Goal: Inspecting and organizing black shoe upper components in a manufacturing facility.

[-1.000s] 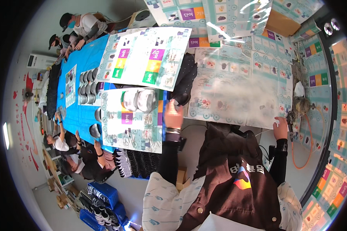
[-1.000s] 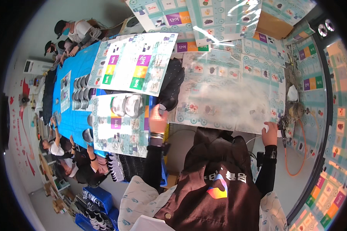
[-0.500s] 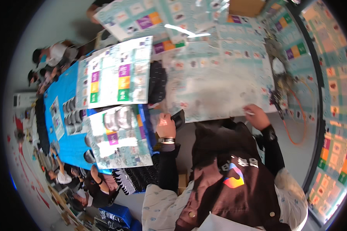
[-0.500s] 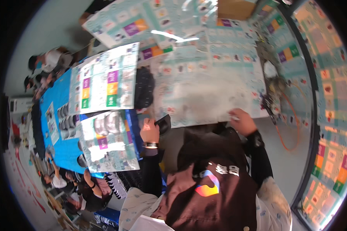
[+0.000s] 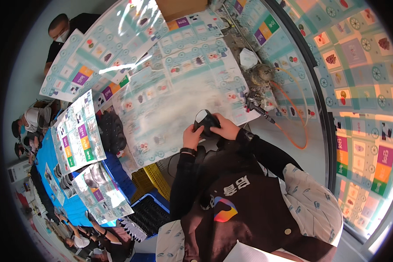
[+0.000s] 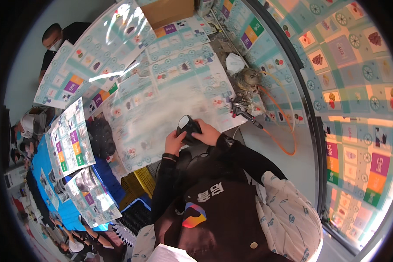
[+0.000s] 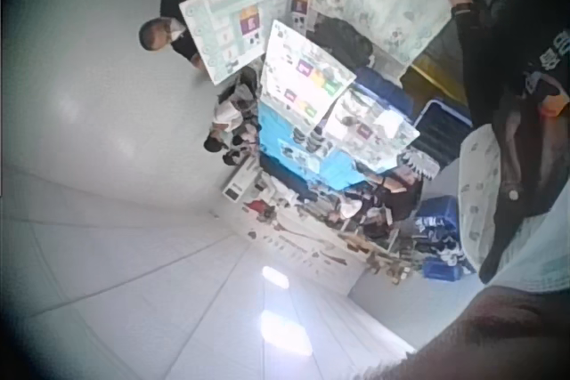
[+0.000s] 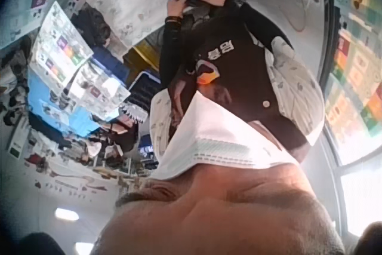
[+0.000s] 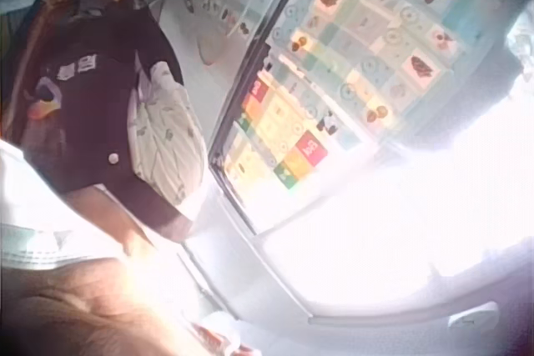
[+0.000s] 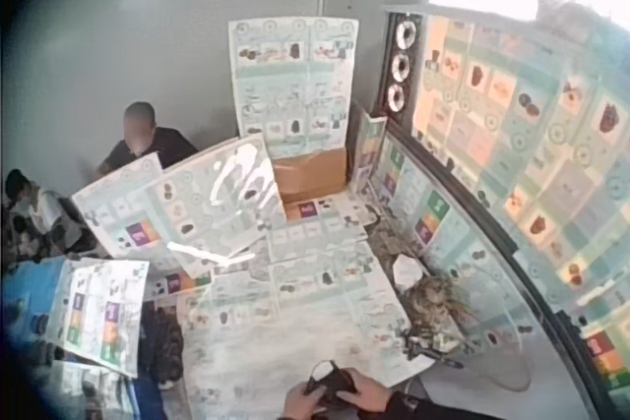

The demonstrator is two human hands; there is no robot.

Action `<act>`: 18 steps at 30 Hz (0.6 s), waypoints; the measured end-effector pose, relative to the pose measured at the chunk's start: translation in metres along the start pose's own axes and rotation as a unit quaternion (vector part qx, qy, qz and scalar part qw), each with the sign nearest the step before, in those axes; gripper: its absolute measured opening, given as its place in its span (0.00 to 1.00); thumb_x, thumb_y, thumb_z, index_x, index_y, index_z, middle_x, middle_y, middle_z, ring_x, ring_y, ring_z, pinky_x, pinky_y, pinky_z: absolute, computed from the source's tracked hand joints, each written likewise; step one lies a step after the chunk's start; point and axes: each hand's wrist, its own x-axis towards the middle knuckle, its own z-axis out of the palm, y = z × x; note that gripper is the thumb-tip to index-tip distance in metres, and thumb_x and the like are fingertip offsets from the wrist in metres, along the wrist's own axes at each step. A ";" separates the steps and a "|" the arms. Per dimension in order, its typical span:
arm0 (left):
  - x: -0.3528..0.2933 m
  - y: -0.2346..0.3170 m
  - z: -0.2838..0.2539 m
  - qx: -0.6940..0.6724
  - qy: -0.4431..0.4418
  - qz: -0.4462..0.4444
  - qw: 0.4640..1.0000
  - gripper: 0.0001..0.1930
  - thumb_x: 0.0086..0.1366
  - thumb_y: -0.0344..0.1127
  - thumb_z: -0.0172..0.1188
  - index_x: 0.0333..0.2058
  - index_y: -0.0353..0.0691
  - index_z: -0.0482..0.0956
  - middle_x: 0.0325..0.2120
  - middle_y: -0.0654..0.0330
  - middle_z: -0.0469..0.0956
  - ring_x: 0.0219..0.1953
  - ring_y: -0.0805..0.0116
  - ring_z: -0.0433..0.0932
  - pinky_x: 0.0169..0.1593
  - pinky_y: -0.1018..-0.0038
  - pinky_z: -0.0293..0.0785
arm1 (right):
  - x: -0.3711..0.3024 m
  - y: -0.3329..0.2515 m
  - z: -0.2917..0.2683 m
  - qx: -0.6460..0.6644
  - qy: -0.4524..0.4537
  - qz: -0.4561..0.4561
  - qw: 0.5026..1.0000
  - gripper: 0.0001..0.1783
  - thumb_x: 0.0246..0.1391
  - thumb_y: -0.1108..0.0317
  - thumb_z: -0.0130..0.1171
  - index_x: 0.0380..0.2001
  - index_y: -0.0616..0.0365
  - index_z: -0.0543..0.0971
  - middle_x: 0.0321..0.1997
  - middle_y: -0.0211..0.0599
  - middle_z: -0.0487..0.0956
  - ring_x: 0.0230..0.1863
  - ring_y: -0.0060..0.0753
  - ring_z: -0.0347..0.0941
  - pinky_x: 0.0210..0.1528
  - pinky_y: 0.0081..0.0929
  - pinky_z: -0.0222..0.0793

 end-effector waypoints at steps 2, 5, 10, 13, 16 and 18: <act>0.028 -0.014 0.020 0.151 0.062 0.082 0.983 0.21 0.57 0.43 0.70 0.44 0.33 0.81 0.34 0.49 0.83 0.36 0.49 0.83 0.42 0.61 0.78 | -0.011 0.045 -0.043 -0.035 -0.089 -0.027 0.995 0.37 0.51 0.60 0.69 0.60 0.65 0.66 0.61 0.58 0.69 0.63 0.57 0.66 0.66 0.44 0.62; 0.050 -0.006 0.057 0.380 0.140 0.178 0.897 0.19 0.58 0.45 0.65 0.41 0.35 0.83 0.35 0.49 0.85 0.39 0.46 0.83 0.45 0.57 0.78 | -0.014 0.124 -0.113 -0.393 0.032 0.125 0.910 0.40 0.43 0.68 0.68 0.61 0.60 0.65 0.61 0.53 0.66 0.65 0.60 0.61 0.65 0.49 0.63; 0.083 0.003 0.090 0.460 0.154 0.114 0.867 0.23 0.59 0.50 0.64 0.44 0.37 0.84 0.35 0.49 0.85 0.41 0.46 0.83 0.47 0.57 0.78 | -0.021 0.172 -0.150 -0.446 0.075 0.144 0.880 0.31 0.56 0.73 0.57 0.62 0.58 0.63 0.58 0.46 0.66 0.55 0.54 0.71 0.48 0.41 0.78; 0.091 -0.011 0.083 0.463 0.166 0.108 0.864 0.23 0.59 0.52 0.66 0.43 0.38 0.84 0.34 0.49 0.85 0.39 0.49 0.84 0.44 0.58 0.79 | -0.014 0.179 -0.165 -0.472 0.032 0.062 0.879 0.30 0.55 0.73 0.58 0.61 0.59 0.64 0.57 0.46 0.68 0.54 0.51 0.73 0.45 0.41 0.78; 0.090 -0.014 0.084 0.474 0.154 0.158 0.852 0.25 0.59 0.53 0.67 0.45 0.37 0.84 0.36 0.48 0.85 0.39 0.49 0.84 0.44 0.59 0.79 | -0.007 0.180 -0.181 -0.442 -0.023 0.100 0.891 0.32 0.51 0.70 0.61 0.59 0.60 0.66 0.53 0.47 0.70 0.51 0.51 0.74 0.44 0.42 0.77; 0.085 -0.017 0.076 0.450 0.125 0.128 0.875 0.27 0.60 0.50 0.67 0.50 0.34 0.82 0.38 0.48 0.85 0.39 0.52 0.85 0.43 0.61 0.80 | -0.015 0.168 -0.185 -0.402 0.034 0.056 0.913 0.32 0.48 0.69 0.62 0.58 0.61 0.67 0.52 0.47 0.72 0.49 0.52 0.75 0.44 0.43 0.77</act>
